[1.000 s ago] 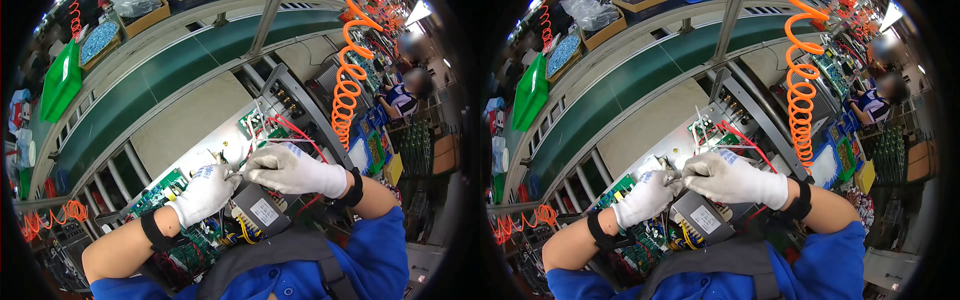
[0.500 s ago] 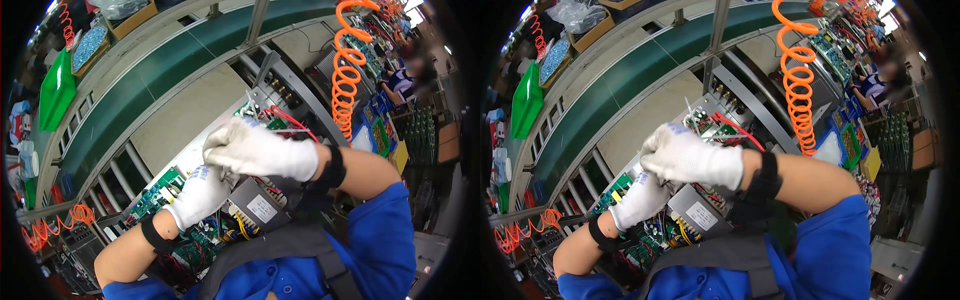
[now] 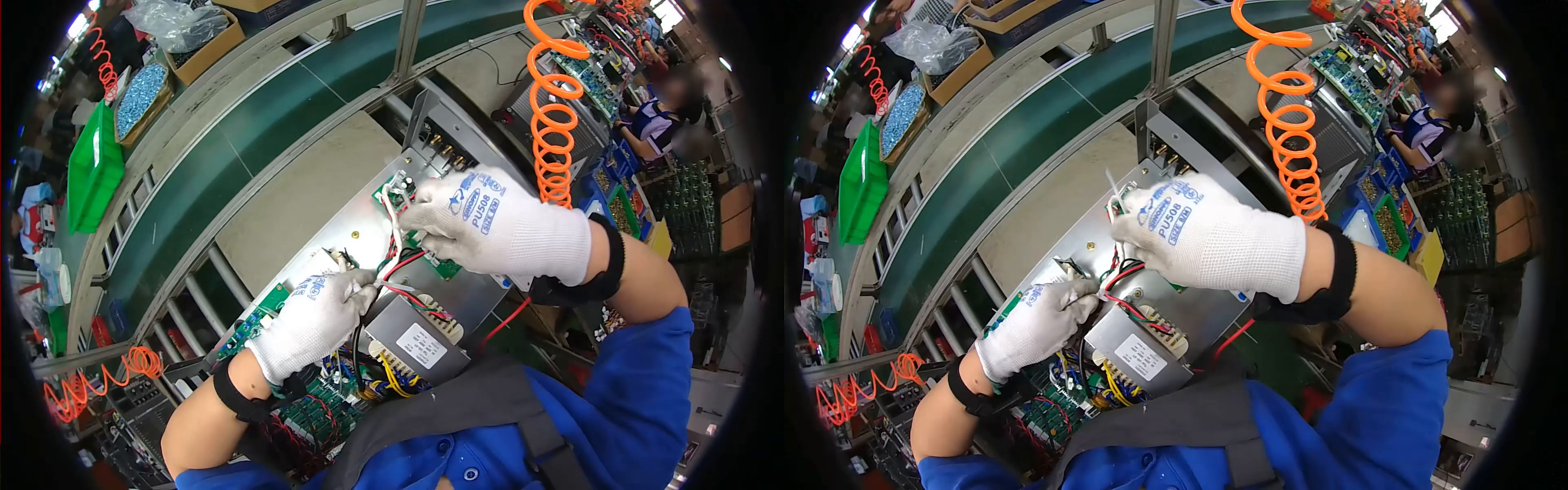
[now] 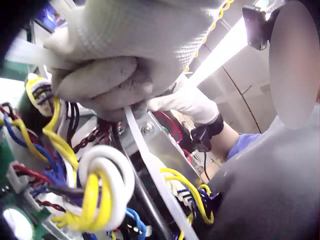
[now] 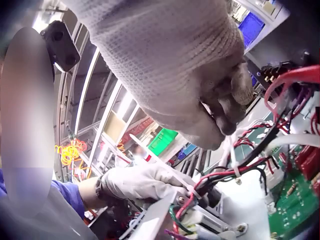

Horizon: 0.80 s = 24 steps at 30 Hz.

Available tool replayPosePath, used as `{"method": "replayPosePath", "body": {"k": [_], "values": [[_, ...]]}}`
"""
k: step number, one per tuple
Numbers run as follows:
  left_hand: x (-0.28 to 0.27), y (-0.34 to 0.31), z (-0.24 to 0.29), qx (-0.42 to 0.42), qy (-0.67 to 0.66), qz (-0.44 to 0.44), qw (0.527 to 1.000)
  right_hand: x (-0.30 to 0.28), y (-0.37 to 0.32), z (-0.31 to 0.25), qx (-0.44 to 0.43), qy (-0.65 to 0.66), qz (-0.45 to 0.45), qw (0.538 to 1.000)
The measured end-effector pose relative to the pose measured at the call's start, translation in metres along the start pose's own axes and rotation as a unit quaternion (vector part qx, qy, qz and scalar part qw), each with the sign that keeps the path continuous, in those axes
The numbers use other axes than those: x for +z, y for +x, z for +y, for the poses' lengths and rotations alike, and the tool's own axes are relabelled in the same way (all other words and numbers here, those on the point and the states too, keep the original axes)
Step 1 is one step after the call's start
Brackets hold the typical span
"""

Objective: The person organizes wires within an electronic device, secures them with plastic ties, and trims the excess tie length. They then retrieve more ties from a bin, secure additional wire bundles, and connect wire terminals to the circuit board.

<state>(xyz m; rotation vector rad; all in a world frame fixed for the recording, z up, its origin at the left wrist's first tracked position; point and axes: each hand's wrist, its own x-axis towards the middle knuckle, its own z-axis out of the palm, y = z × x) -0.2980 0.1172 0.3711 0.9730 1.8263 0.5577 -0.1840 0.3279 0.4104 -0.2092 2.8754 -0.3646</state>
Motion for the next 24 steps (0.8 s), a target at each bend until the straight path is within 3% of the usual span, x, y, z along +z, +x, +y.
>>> {"method": "replayPosePath", "body": {"k": [3, 4, 5, 7, 9, 12, 13, 15, 17, 18, 19, 20, 21, 22, 24], "values": [[-0.019, -0.002, 0.019, -0.071, -0.022, -0.03, 0.997, -0.005, 0.015, -0.011, -0.041, -0.039, -0.012, 0.998], [-0.017, 0.002, -0.002, 0.082, -0.001, 0.054, 0.995, 0.002, 0.022, -0.015, -0.049, -0.094, -0.076, 0.991], [-0.026, -0.001, 0.008, 0.062, 0.015, 0.098, 0.993, 0.011, 0.027, -0.017, -0.057, -0.15, -0.139, 0.977], [-0.04, -0.006, 0.009, 0.006, -0.092, 0.133, 0.987, 0.027, 0.028, -0.012, -0.084, -0.124, -0.092, 0.984], [-0.046, -0.018, 0.012, -0.004, -0.081, 0.136, 0.987, 0.03, 0.031, -0.011, -0.092, -0.113, -0.103, 0.984], [-0.038, -0.029, 0.008, 0.02, -0.039, 0.099, 0.994, 0.025, 0.033, -0.011, -0.085, -0.123, -0.121, 0.981], [-0.037, -0.032, 0.012, 0.003, 0.061, 0.087, 0.994, 0.023, 0.033, -0.011, -0.081, -0.14, -0.137, 0.977], [-0.031, -0.029, -0.002, 0.073, 0.101, 0.128, 0.984, 0.036, 0.03, -0.005, -0.125, -0.187, -0.122, 0.967], [-0.039, -0.031, -0.002, 0.022, 0.092, 0.142, 0.985, 0.033, 0.03, -0.003, -0.096, -0.102, -0.087, 0.986], [-0.043, -0.031, -0.002, 0.061, 0.016, 0.185, 0.981, 0.015, 0.029, -0.008, -0.075, -0.041, -0.086, 0.993], [-0.049, -0.035, 0.002, 0.044, -0.037, 0.212, 0.976, 0.006, 0.022, -0.004, -0.115, 0.026, 0.035, 0.992], [-0.054, -0.042, 0.007, 0.05, -0.161, 0.229, 0.959, -0.012, 0.019, -0.012, -0.076, 0.112, 0.076, 0.988], [-0.056, -0.047, 0.018, 0.09, -0.217, 0.275, 0.932, -0.031, 0.016, -0.023, -0.032, 0.198, 0.117, 0.973], [-0.059, -0.052, 0.031, 0.134, -0.219, 0.304, 0.917, -0.038, 0.016, -0.036, -0.036, 0.195, 0.112, 0.974], [-0.057, -0.043, 0.04, 0.323, -0.124, 0.365, 0.864, -0.043, 0.017, -0.069, 0.029, 0.409, 0.117, 0.904]]}}
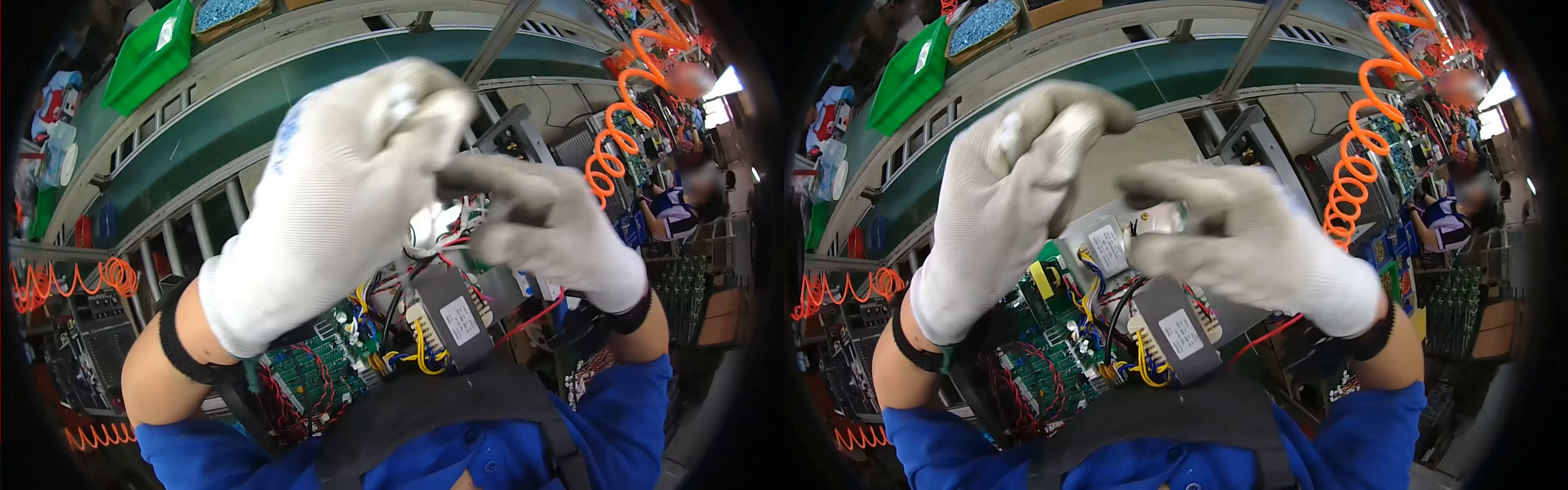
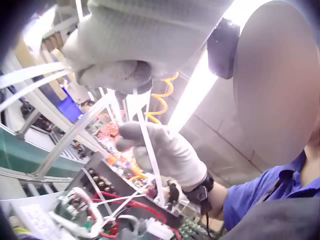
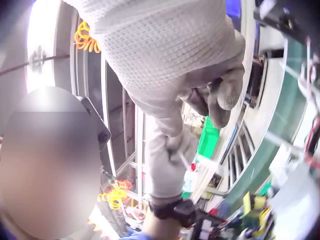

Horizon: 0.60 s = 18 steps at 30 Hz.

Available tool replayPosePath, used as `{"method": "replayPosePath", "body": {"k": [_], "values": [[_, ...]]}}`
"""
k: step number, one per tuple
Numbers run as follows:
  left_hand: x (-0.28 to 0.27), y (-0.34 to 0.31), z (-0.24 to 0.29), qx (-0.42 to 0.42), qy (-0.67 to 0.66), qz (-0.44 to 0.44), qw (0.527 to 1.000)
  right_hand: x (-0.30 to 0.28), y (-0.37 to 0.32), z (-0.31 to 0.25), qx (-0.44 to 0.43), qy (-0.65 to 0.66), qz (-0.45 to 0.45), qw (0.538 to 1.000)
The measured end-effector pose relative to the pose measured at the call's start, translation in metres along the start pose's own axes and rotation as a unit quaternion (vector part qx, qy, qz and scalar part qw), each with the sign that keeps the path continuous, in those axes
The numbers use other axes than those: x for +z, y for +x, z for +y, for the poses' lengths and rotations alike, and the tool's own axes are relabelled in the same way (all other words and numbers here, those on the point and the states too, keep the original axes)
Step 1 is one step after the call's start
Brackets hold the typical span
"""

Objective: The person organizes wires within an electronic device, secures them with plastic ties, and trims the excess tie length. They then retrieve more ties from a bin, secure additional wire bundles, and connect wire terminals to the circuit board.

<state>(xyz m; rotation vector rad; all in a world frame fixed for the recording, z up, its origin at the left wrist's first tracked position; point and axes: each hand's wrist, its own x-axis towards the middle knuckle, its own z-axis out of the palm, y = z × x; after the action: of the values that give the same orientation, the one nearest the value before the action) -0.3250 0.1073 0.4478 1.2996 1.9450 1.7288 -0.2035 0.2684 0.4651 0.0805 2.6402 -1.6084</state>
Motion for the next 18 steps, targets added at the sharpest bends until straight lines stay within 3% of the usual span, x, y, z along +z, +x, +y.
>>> {"method": "replayPosePath", "body": {"k": [3, 5, 7, 8, 11, 15, 18], "values": [[0.019, 0.005, 0.014, 0.068, -0.006, 0.024, 0.997, 0.023, -0.004, -0.023, 0.139, 0.166, -0.053, 0.975], [0.019, 0.002, 0.021, 0.031, -0.009, 0.0, 0.999, 0.033, -0.018, -0.025, 0.1, 0.168, -0.019, 0.981], [0.015, -0.001, 0.027, -0.069, -0.098, -0.049, 0.992, 0.031, -0.034, -0.029, 0.172, 0.172, 0.046, 0.969], [0.012, -0.002, 0.029, -0.069, -0.104, -0.059, 0.99, 0.024, -0.044, -0.034, 0.16, 0.116, 0.072, 0.978], [0.01, -0.004, 0.035, -0.056, -0.121, -0.096, 0.986, 0.012, -0.069, -0.012, 0.098, 0.225, 0.139, 0.96], [0.022, -0.013, 0.058, -0.078, -0.131, -0.126, 0.98, 0.013, -0.072, -0.027, 0.091, 0.185, 0.088, 0.975], [0.023, -0.026, 0.079, -0.124, -0.127, -0.046, 0.983, 0.005, -0.062, -0.03, 0.063, 0.199, 0.017, 0.978]]}}
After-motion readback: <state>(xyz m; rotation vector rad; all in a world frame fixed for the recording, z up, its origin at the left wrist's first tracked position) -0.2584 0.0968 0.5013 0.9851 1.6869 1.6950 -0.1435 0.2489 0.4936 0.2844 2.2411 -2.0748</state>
